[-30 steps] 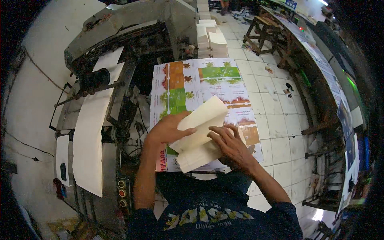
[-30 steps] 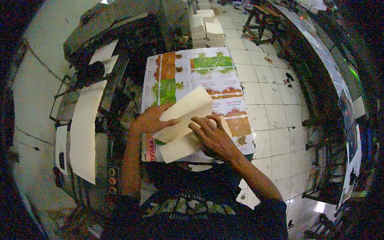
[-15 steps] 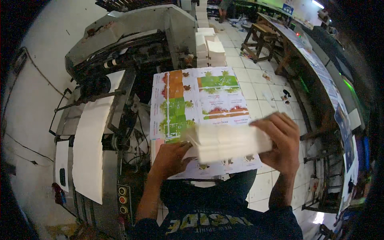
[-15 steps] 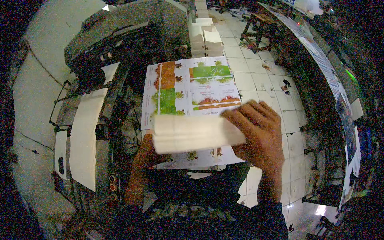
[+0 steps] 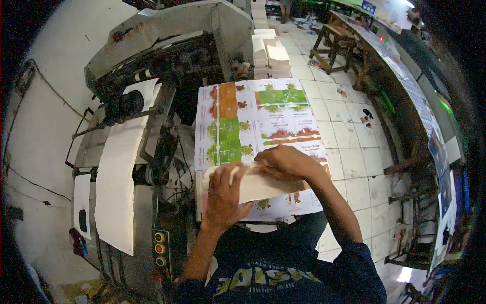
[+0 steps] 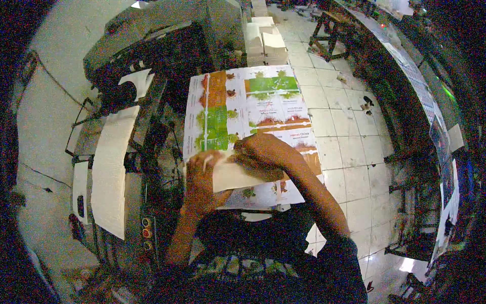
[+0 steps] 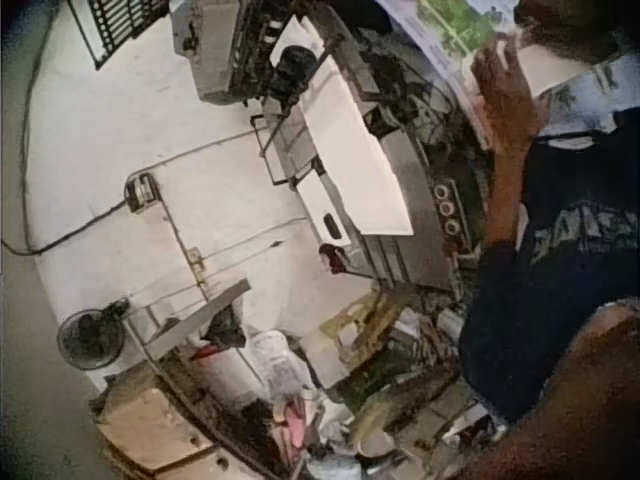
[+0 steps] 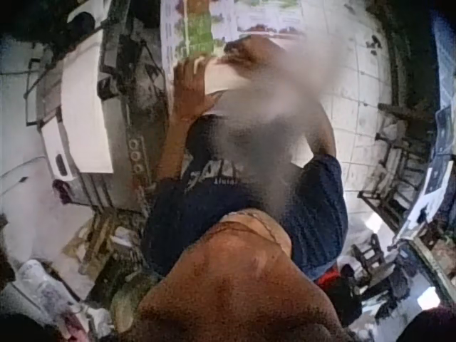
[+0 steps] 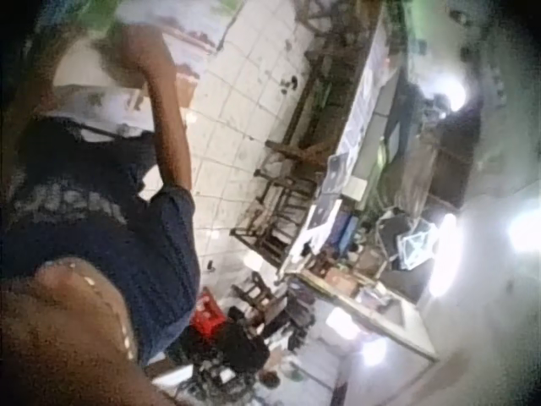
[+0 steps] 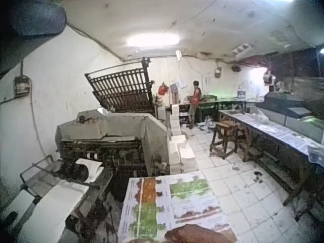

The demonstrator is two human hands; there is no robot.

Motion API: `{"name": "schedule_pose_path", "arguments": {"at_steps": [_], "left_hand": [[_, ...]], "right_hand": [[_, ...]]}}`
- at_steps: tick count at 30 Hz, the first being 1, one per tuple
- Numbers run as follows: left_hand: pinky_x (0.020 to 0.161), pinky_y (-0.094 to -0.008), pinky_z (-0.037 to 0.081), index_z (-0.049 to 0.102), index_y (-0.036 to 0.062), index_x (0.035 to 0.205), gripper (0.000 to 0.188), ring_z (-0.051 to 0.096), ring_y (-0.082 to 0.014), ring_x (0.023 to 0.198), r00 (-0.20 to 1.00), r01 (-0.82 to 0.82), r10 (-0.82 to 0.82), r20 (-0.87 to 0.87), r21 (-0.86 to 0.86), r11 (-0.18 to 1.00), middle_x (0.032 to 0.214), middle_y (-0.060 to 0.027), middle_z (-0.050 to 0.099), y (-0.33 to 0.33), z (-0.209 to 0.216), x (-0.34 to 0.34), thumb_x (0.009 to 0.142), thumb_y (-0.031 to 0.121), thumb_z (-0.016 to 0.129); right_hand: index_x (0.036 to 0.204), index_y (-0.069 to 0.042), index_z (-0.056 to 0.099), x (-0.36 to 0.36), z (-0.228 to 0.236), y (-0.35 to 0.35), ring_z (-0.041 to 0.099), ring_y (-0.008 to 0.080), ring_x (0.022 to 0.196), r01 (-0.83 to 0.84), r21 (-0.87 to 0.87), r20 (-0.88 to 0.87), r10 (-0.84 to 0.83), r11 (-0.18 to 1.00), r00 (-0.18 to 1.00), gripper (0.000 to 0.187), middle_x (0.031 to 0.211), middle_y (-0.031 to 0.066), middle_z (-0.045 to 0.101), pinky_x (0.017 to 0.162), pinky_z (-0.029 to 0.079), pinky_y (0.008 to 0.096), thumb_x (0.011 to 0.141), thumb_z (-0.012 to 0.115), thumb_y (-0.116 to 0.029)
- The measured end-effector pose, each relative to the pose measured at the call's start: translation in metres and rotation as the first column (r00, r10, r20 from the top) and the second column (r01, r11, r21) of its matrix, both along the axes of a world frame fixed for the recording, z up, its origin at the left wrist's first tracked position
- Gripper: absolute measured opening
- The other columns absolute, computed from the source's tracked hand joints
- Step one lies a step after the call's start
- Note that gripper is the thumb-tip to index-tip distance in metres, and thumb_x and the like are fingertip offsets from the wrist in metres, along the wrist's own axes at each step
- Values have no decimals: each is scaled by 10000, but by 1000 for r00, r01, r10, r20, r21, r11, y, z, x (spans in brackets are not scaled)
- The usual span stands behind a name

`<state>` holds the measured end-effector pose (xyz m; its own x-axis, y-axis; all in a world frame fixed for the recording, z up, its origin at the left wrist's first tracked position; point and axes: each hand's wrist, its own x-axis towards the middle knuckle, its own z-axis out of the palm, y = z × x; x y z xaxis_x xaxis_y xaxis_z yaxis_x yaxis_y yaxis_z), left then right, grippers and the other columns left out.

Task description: The person fans a stack of paper by hand to separate the sheets and then places the stack into a printing machine, repeating the action with another stack.

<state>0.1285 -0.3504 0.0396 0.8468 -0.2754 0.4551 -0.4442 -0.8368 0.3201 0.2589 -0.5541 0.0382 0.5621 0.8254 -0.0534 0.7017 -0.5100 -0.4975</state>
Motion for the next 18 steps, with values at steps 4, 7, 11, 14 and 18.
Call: {"name": "schedule_pose_path", "arguments": {"at_steps": [4, 7, 11, 14, 18], "left_hand": [[1111, -493, 306, 438, -1, 1366, 893, 435, -377, 1267, 968, -145, 194, -161, 277, 950, 1310, -196, 486, 5, -4, 5, 559, 120, 799], [1083, -465, 325, 518, 17, 1275, 787, 479, -313, 1230, 962, -99, 143, -231, 191, 976, 1241, -152, 543, 13, -1, 14, 541, 107, 787], [1055, -466, 342, 591, 40, 1185, 694, 527, -287, 1176, 945, -89, 125, -303, 131, 987, 1173, -132, 593, 18, -6, 19, 549, 187, 828], [1070, -451, 344, 598, 42, 1170, 675, 566, -311, 1135, 987, -83, 94, -127, 91, 992, 1127, -138, 621, 17, -2, 11, 571, 235, 843], [1052, -455, 384, 587, 31, 1178, 676, 597, -346, 1092, 969, -224, 245, -34, 304, 926, 1097, -165, 632, 30, 13, 2, 587, 216, 859]], "right_hand": [[1244, -54, 601, -16, 3, -10, 616, 395, 1056, 14, 11, 68, -15, 1000, 998, 549, 1152, 216, 650, 932, 474, 494, 883, 651, -464], [1334, -41, 522, -52, 4, -8, 571, 366, 1160, 20, 35, 373, -32, 999, 927, 737, 1236, 190, 611, 1013, 425, 496, 790, 744, -487], [1371, -75, 459, -53, 10, -5, 565, 332, 1118, 87, -48, 335, -66, 995, 940, 857, 1109, 144, 591, 999, 429, 466, 648, 851, -316], [1324, -84, 471, -56, 19, -7, 546, 315, 1137, 91, -73, 250, -70, 993, 966, 836, 1130, 125, 581, 1007, 412, 468, 598, 853, -244], [1440, -74, 395, -65, 7, -15, 452, 329, 1289, 178, -131, 324, -127, 975, 938, 941, 1324, 176, 505, 1117, 309, 512, 636, 845, -265]]}}
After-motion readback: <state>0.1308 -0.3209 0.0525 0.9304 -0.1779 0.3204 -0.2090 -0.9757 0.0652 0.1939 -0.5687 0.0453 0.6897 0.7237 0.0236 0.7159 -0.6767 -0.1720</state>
